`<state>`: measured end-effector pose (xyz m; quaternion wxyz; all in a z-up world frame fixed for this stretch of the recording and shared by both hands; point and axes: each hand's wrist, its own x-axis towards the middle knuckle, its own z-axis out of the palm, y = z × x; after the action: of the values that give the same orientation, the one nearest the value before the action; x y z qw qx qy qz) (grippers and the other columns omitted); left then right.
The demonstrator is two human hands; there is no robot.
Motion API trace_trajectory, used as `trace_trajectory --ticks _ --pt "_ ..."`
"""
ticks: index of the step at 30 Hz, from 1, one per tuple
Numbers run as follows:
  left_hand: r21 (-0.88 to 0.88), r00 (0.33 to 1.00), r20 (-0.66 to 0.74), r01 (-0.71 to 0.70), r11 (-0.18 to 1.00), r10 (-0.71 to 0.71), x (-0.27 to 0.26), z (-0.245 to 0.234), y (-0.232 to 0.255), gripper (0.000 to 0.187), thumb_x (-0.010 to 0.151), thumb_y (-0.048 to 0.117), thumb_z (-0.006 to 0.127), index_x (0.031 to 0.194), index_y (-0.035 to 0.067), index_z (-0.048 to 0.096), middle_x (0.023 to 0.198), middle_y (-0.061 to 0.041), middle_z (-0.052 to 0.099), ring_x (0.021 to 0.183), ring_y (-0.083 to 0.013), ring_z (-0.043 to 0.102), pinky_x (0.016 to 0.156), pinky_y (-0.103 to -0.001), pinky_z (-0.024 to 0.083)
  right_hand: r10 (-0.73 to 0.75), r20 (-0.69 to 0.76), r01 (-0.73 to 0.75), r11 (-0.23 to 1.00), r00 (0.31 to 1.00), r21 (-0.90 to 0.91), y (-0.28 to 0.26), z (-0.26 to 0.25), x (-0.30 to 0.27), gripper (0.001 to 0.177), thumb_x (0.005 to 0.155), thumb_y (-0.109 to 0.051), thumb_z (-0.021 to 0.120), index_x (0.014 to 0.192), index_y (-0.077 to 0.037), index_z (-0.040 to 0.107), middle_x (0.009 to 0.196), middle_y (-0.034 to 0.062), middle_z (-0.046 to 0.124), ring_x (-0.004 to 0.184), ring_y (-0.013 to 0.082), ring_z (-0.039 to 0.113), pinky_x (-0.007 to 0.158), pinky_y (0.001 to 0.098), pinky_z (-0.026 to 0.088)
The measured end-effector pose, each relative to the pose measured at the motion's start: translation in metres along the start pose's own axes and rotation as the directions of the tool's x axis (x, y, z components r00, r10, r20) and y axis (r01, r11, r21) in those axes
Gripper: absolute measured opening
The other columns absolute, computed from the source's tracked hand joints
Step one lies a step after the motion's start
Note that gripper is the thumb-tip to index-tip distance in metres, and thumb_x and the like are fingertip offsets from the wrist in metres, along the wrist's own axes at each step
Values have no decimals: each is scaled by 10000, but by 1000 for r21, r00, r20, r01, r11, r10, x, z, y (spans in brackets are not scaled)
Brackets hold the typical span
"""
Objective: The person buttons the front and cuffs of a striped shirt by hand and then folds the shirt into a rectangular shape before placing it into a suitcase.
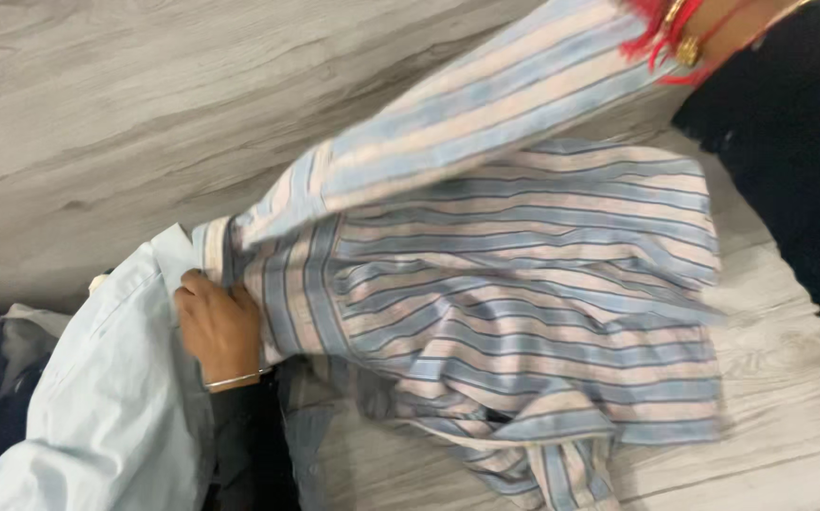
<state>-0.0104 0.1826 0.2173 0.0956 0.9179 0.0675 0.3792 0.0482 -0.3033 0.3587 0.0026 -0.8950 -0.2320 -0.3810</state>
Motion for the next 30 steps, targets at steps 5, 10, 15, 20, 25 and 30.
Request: trace_trajectory --ticks 5,10,15,20,25,30 --pt "-34 954 127 -271 962 273 -57 -40 27 514 788 293 774 1197 9 647 1110 -207 676 975 -378 657 800 -448 539 -198 169 182 978 966 105 -58 -30 -54 288 871 -231 654 1129 -111 697 1000 105 679 946 357 656 810 506 514" --pt "-790 395 473 -206 578 787 -177 -63 96 277 857 358 775 947 104 712 854 -102 715 839 -329 698 714 -452 537 -275 774 -67 924 571 377 -82 -15 -216 498 744 -416 764 1171 -174 678 1099 49 660 1026 305 615 818 457 501" --pt "-819 346 111 -499 283 932 -250 -67 125 679 571 364 794 1182 87 688 1106 -127 662 1063 -320 612 830 -429 448 -301 719 -102 883 627 459 -81 15 -350 641 637 -265 822 1232 -126 629 1206 88 619 1104 332 587 847 474 486" --pt "-753 402 201 -520 403 893 -291 -27 126 403 795 199 748 1181 129 652 1180 -87 655 1152 -289 579 919 -418 414 28 584 -210 946 811 247 -38 32 -358 264 853 -121 663 1115 -123 631 963 88 676 902 306 674 805 423 540" --pt "-960 842 275 267 85 465 -272 -18 108 183 1025 122 492 1152 44 598 1173 -113 662 1124 -261 636 1022 -390 485 456 188 -493 801 870 339 39 -22 -272 222 1021 11 556 1231 -38 608 758 191 614 544 293 629 527 386 437" --pt "-861 945 241 102 -499 -223 -154 -62 45 515 1065 410 419 1462 82 426 1429 -84 568 1280 -215 615 1095 -410 518 383 -139 -356 916 913 187 88 -68 -245 43 1172 27 587 1131 14 592 903 178 669 769 211 666 664 329 491"
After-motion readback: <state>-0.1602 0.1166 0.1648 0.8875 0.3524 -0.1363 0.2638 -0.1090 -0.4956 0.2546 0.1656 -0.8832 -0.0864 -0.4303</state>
